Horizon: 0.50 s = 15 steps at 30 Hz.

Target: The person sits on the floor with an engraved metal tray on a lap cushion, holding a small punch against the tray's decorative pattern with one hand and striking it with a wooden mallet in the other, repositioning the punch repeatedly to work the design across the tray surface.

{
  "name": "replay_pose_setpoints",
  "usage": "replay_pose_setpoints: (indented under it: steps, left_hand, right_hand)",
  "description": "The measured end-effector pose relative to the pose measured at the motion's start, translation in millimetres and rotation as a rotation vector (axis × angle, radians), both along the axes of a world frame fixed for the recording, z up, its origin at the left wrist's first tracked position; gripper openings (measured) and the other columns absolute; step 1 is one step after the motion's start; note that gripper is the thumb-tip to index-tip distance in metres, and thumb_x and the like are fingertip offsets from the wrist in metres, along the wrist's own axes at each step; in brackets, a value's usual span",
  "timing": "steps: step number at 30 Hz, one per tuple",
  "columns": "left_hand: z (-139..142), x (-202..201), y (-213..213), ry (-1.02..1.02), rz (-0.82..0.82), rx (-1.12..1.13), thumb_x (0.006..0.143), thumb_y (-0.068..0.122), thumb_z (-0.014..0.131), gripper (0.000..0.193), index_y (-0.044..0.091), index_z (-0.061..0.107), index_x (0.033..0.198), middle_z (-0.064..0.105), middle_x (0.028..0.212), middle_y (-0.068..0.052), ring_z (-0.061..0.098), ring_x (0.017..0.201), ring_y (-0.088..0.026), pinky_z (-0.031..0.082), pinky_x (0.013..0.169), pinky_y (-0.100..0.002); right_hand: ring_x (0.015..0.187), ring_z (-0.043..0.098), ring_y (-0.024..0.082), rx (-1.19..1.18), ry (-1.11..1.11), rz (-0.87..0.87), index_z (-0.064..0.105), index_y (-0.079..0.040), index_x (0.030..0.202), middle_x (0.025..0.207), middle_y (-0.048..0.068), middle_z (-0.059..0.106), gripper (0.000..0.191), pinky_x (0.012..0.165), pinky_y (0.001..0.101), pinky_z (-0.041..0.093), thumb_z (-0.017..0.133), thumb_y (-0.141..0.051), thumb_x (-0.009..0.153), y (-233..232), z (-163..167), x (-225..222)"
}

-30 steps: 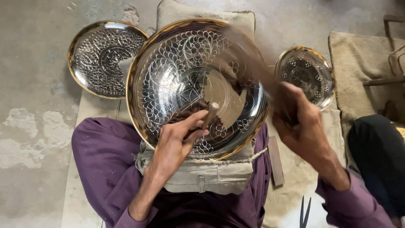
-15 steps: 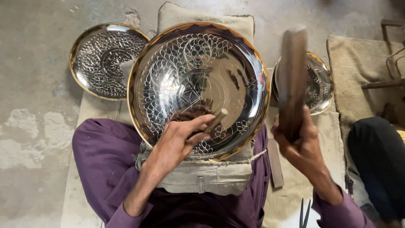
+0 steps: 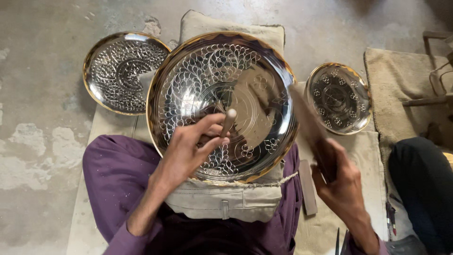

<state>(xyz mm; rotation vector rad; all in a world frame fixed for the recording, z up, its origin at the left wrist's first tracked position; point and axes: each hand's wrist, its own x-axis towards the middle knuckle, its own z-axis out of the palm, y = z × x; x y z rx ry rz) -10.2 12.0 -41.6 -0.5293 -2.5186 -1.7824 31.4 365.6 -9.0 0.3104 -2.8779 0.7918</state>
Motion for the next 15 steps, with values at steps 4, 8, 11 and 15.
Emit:
replay_pose_setpoints:
  steps: [4, 8, 11, 15]
  left_hand:
    - [-3.0, -15.4, -0.7, 0.011, -0.145, -0.074, 0.089, 0.015, 0.072, 0.047, 0.018, 0.061, 0.135, 0.080, 0.103, -0.008, 0.080, 0.087, -0.018, 0.069, 0.073, -0.035]
    - [-0.5, -26.2, 4.2, 0.069, -0.301, -0.099, 0.086, 0.015, 0.072, 0.046, 0.019, 0.066, 0.132, 0.078, 0.113, -0.005, 0.080, 0.089, -0.017, 0.068, 0.079, -0.035]
    - [4.7, -27.5, 4.6, 0.110, -0.358, -0.118, 0.083, 0.016, 0.073, 0.049, 0.019, 0.067, 0.131, 0.076, 0.120, -0.003, 0.080, 0.091, -0.017, 0.066, 0.083, -0.037]
    - [15.1, -27.3, 7.8, 0.186, -0.407, -0.201, 0.084, 0.015, 0.068, 0.047, 0.022, 0.068, 0.130, 0.077, 0.120, 0.000, 0.079, 0.087, -0.014, 0.065, 0.080, -0.036]
  right_hand:
    - [0.090, 0.070, 0.035, 0.032, 0.223, 0.063, 0.045, -0.002, 0.141, 0.107, 0.027, 0.063, 0.066, 0.074, 0.0410, 0.064, 0.074, -0.008, 0.082, 7.3, -11.2, 6.8]
    - [0.077, 0.074, 0.026, 0.017, 0.080, -0.045, 0.050, -0.003, 0.141, 0.094, 0.014, 0.071, 0.069, 0.067, 0.0386, 0.064, 0.082, -0.011, 0.080, 8.2, -35.5, 16.8]
    - [0.067, 0.072, 0.025, -0.038, -0.058, -0.173, 0.049, -0.003, 0.147, 0.082, 0.013, 0.070, 0.079, 0.061, 0.0394, 0.059, 0.087, -0.016, 0.080, 7.9, -47.2, 21.0]
    - [0.097, 0.071, 0.029, -0.001, 0.218, -0.007, 0.055, -0.003, 0.139, 0.117, 0.020, 0.063, 0.066, 0.073, 0.0339, 0.066, 0.083, -0.011, 0.080, 4.3, -51.3, 23.9]
